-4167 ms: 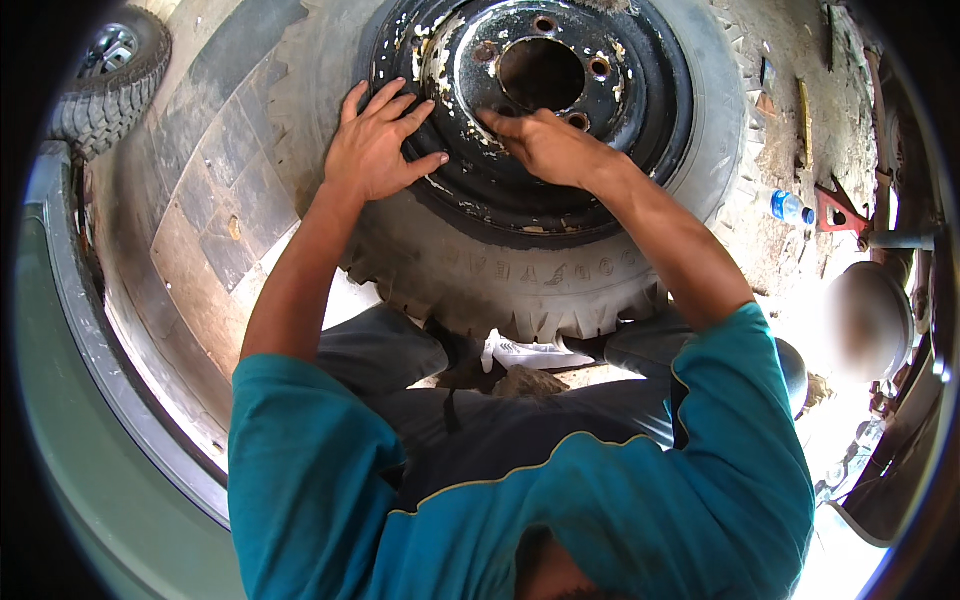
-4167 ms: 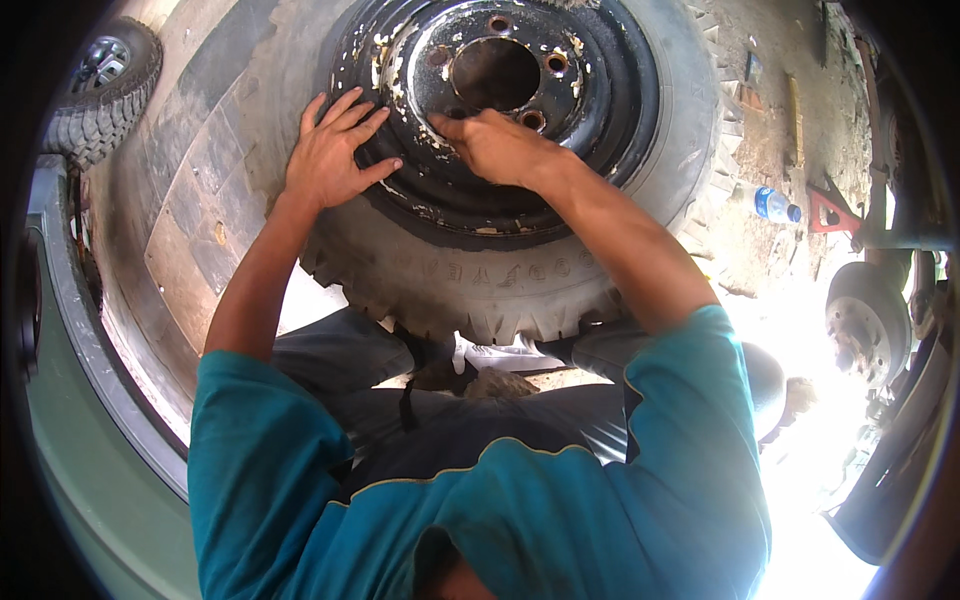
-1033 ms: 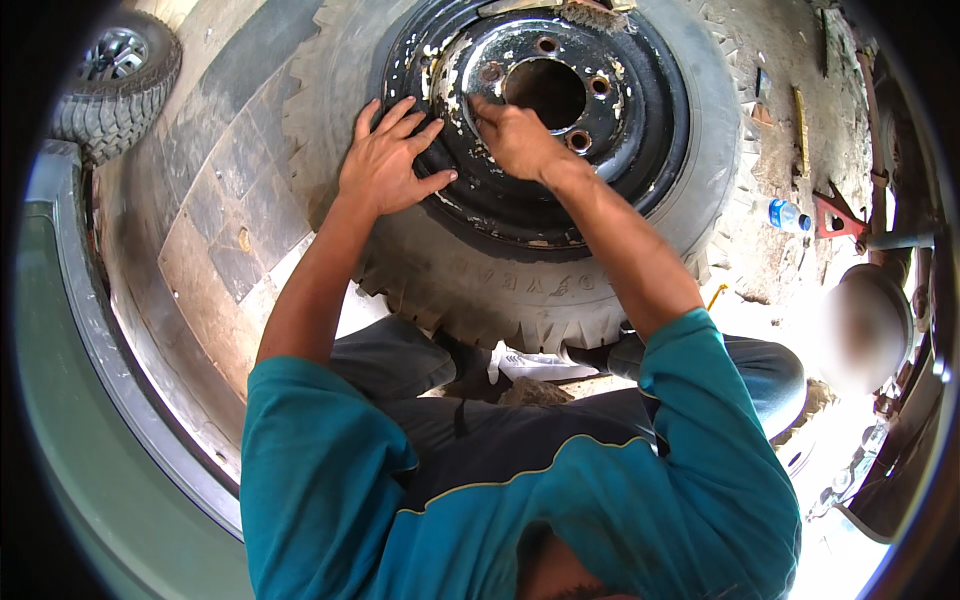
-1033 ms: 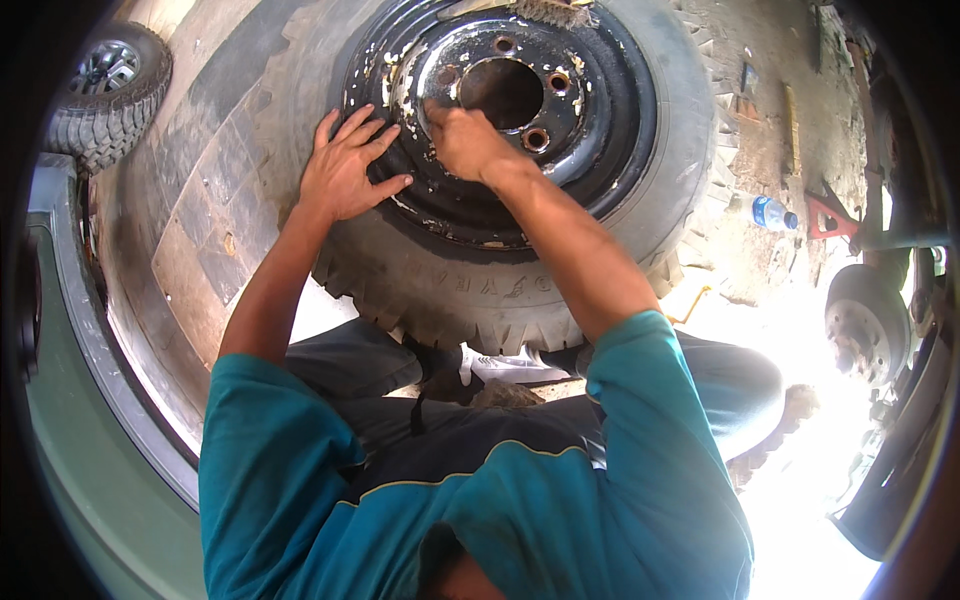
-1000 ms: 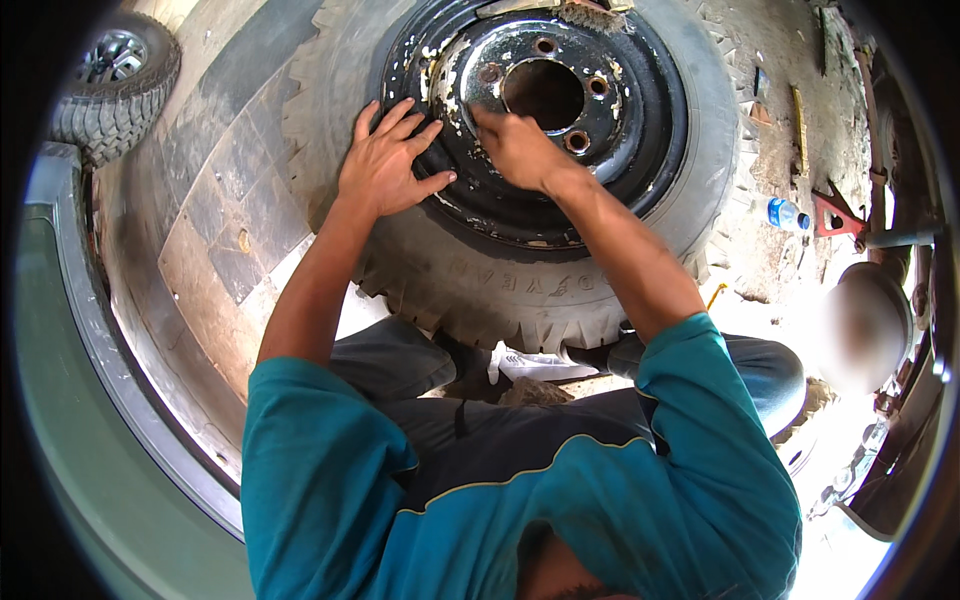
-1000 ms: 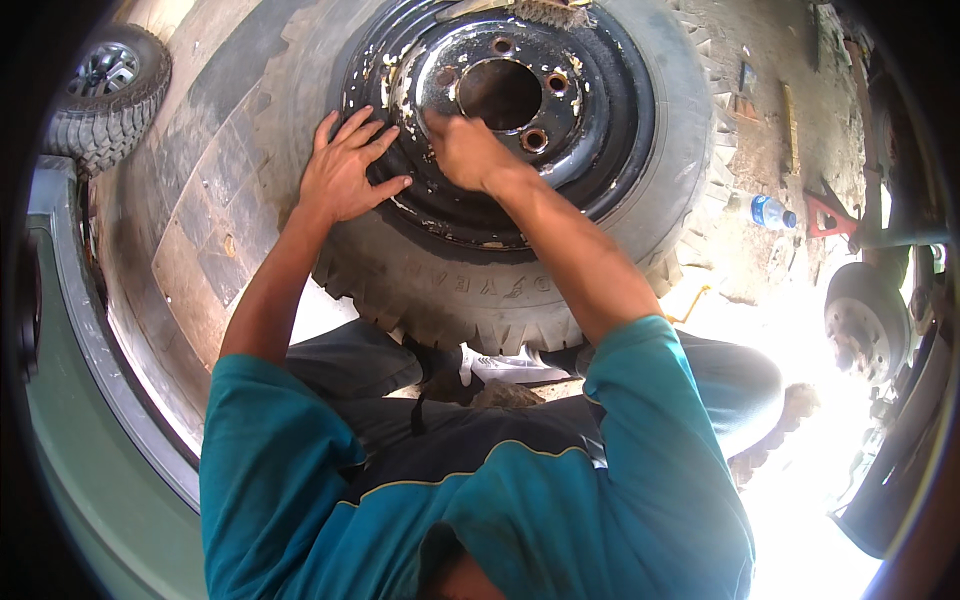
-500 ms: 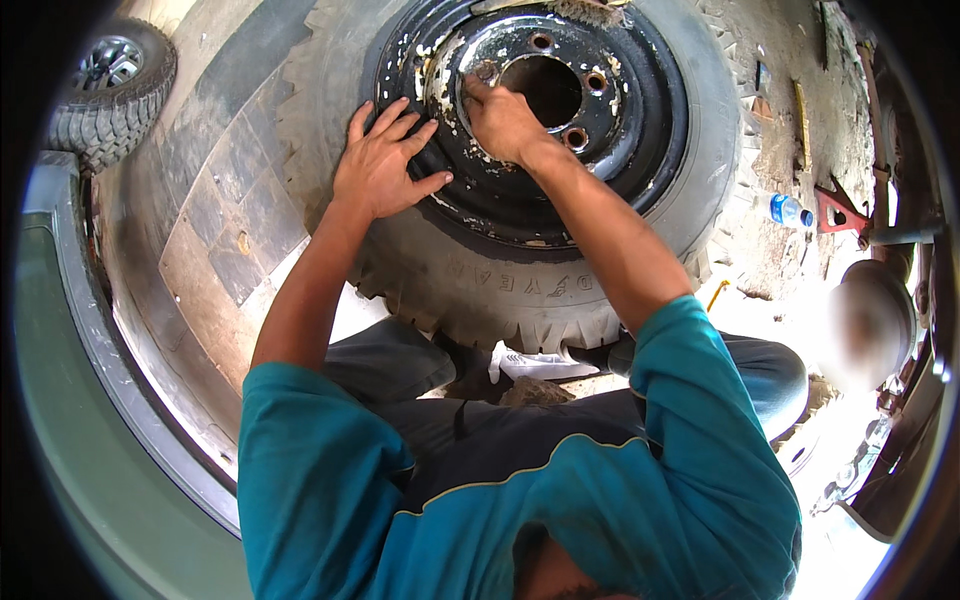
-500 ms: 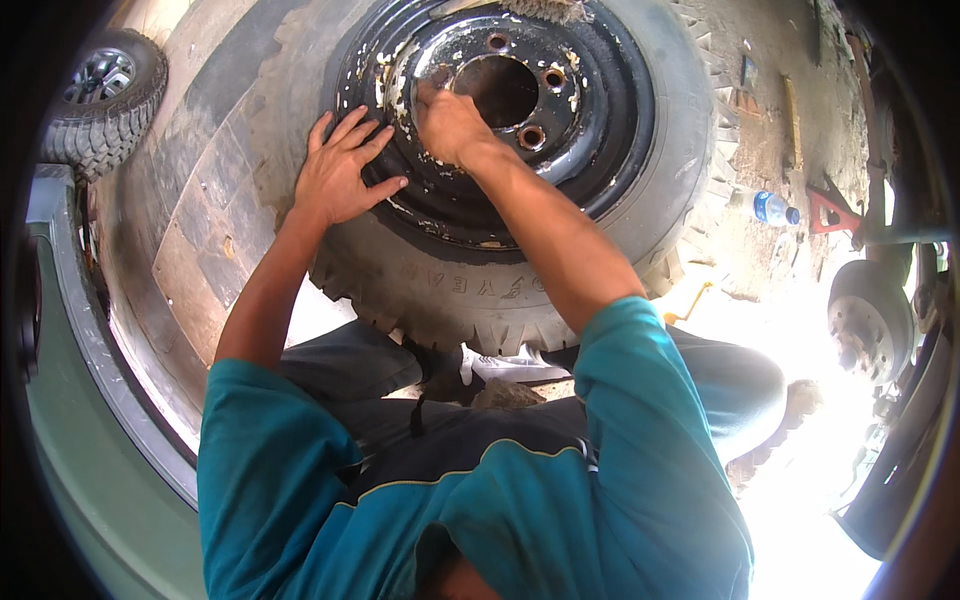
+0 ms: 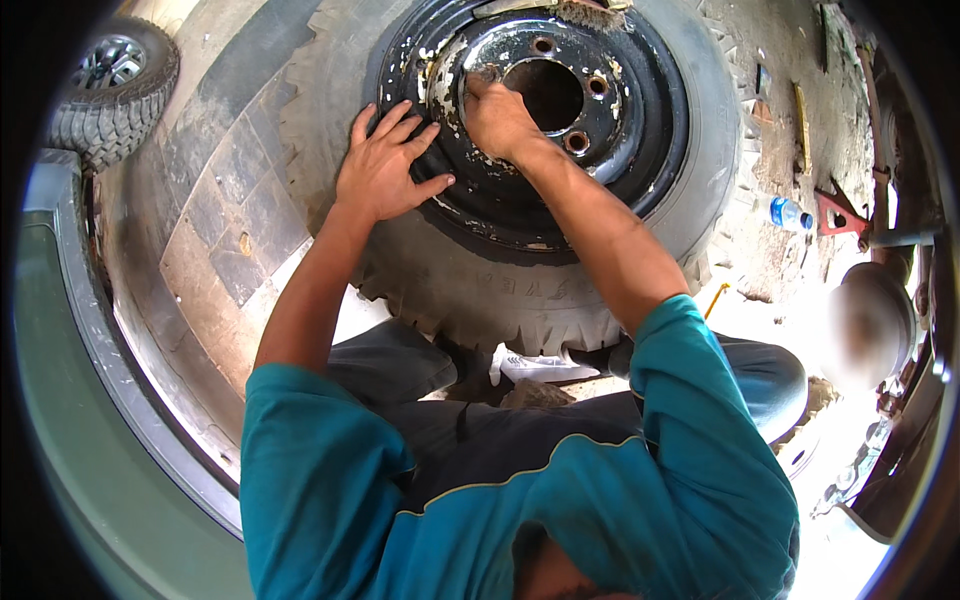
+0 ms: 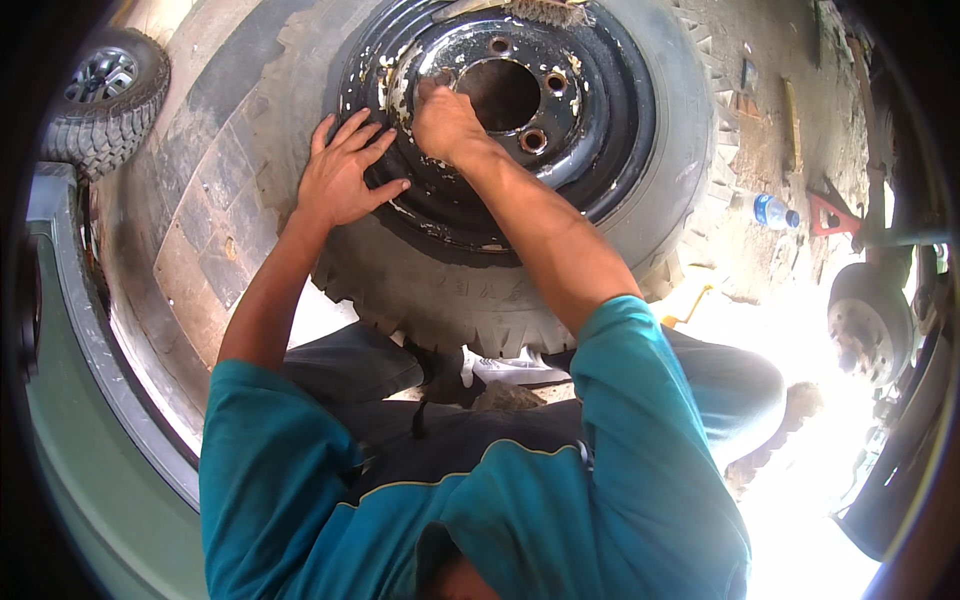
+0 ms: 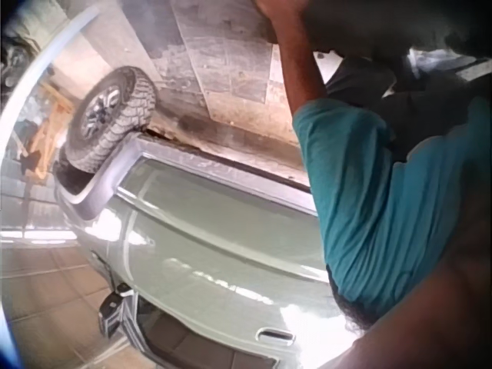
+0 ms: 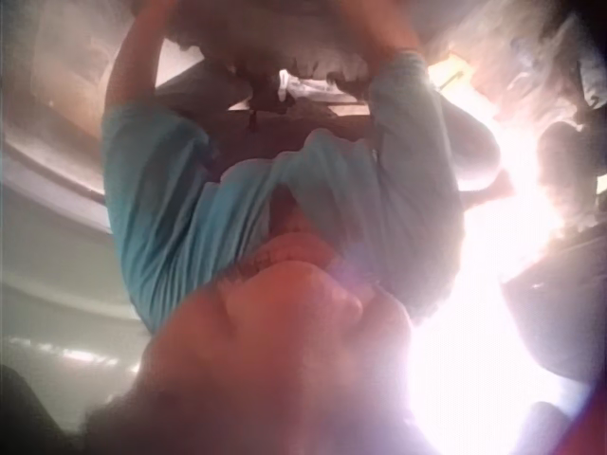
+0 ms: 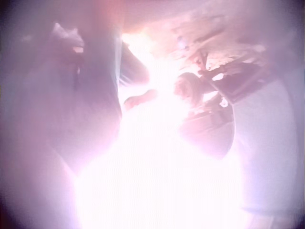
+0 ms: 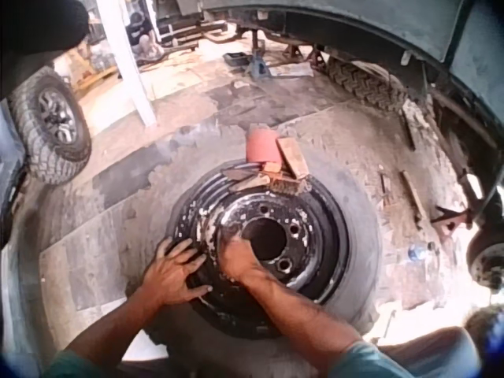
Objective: The person scrapes debris and residue from the inner rim of a large tire using a small metal tool. They work around the bolt holes and the central hub area, then briefly handle a piece of cardboard on the ground.
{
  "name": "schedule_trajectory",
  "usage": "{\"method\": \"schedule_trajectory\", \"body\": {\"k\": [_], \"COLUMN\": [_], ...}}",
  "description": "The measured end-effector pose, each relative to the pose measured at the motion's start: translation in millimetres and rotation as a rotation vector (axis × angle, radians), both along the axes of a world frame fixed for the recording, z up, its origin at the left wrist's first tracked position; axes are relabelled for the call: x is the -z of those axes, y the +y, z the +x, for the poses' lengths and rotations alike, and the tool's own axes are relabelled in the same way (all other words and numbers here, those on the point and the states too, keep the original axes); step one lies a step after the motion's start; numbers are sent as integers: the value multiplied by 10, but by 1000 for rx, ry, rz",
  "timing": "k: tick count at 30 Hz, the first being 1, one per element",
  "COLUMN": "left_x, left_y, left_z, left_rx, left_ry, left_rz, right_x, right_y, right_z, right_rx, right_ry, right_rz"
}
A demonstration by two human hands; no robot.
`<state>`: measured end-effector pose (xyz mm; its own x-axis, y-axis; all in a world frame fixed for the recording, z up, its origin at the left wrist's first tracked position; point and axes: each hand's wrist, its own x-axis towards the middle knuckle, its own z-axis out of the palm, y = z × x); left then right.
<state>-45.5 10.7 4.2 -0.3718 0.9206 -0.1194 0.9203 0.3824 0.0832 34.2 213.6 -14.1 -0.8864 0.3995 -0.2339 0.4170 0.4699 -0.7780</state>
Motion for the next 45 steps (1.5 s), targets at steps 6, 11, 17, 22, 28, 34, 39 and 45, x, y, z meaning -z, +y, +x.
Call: {"method": "schedule_trajectory", "body": {"k": [6,11,17,22,28,34,39,45], "left_x": [-57,-100,6,-44,-39,-28,-28,-43], "left_y": [34,50,-22,54,50,20,-11,21], "left_z": [21,-9,-8,0,9,3,51,-6], "left_rx": [-11,-15,3,-4,-3,1,-8,-19], "left_ry": [-28,-28,-11,-25,-31,-31,-33,3], "left_rz": [-1,-27,9,10,3,20,-2,-10], "right_x": [277,110,40,161,228,173,113,47], "right_y": [-99,-188,-68,-128,-298,-32,-156,-311], "right_z": [89,82,-44,59,194,-59,94,114], "right_rx": [14,43,126,90,129,41,50,86], "right_ry": [74,-19,37,28,140,30,31,2], "right_rz": [82,56,-13,25,106,79,66,85]}}
